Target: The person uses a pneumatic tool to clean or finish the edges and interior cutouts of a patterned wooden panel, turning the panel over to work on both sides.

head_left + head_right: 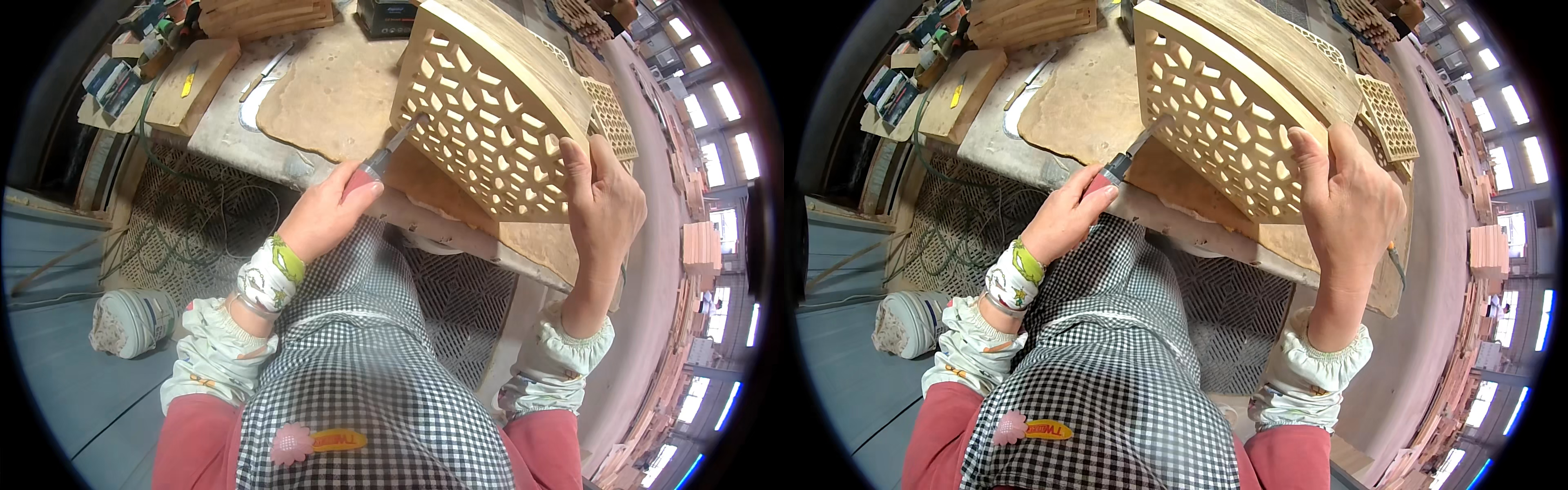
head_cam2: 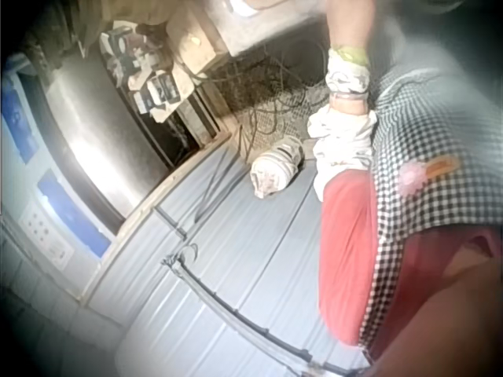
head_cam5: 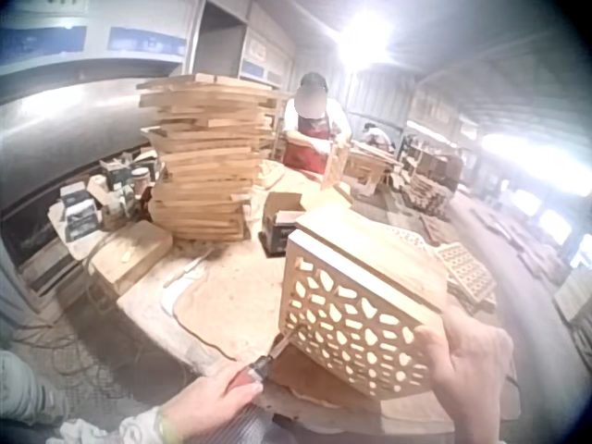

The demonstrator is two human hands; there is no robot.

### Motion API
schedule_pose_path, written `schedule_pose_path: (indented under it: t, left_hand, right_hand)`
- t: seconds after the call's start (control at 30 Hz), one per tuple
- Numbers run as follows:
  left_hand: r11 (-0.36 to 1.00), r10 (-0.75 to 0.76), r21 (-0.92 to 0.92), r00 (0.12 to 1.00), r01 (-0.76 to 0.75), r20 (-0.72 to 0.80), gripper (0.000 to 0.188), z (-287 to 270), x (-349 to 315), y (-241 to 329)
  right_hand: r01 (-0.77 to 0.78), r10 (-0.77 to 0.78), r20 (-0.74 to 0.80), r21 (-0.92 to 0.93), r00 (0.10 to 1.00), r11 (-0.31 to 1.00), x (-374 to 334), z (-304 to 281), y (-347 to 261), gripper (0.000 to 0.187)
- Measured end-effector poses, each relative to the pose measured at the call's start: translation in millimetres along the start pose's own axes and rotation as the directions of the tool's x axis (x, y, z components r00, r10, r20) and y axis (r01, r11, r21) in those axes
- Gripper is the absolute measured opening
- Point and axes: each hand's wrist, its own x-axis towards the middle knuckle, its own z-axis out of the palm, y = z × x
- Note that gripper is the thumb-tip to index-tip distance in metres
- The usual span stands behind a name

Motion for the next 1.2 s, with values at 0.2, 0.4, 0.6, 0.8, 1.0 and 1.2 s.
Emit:
schedule_pose_path:
  t: [0.2,0.4,0.6,0.8,1.0,1.2]
  left_hand:
    - [0.934,-0.117,-0.310,0.973,0.175,0.198,0.049,-4,-2,0]
    - [0.957,0.217,0.211,0.974,-0.198,-0.069,0.058,18,8,1]
    - [0.951,0.066,0.308,0.992,-0.030,-0.106,0.055,24,40,12]
    - [0.985,-0.141,0.109,0.987,0.133,0.077,0.060,11,39,37]
    - [0.913,-0.091,-0.362,0.960,0.187,0.266,0.037,0,-6,-18]
    - [0.937,-0.213,-0.238,0.959,0.254,0.185,0.046,9,-50,-122]
  right_hand:
    - [-0.012,0.011,-0.020,-0.006,1.000,1.000,2,1,4,0.055]
    - [-0.001,0.000,-0.023,-0.007,1.000,1.000,2,-1,3,0.054]
    - [0.040,-0.040,-0.064,0.003,0.997,0.999,-3,-1,-1,0.054]
    - [0.051,-0.051,-0.079,0.002,0.996,0.999,-12,-1,-6,0.053]
    - [-0.012,0.011,-0.077,-0.003,0.997,1.000,-12,4,2,0.046]
    - [0.113,0.047,-0.472,0.305,0.880,0.946,-33,35,44,0.038]
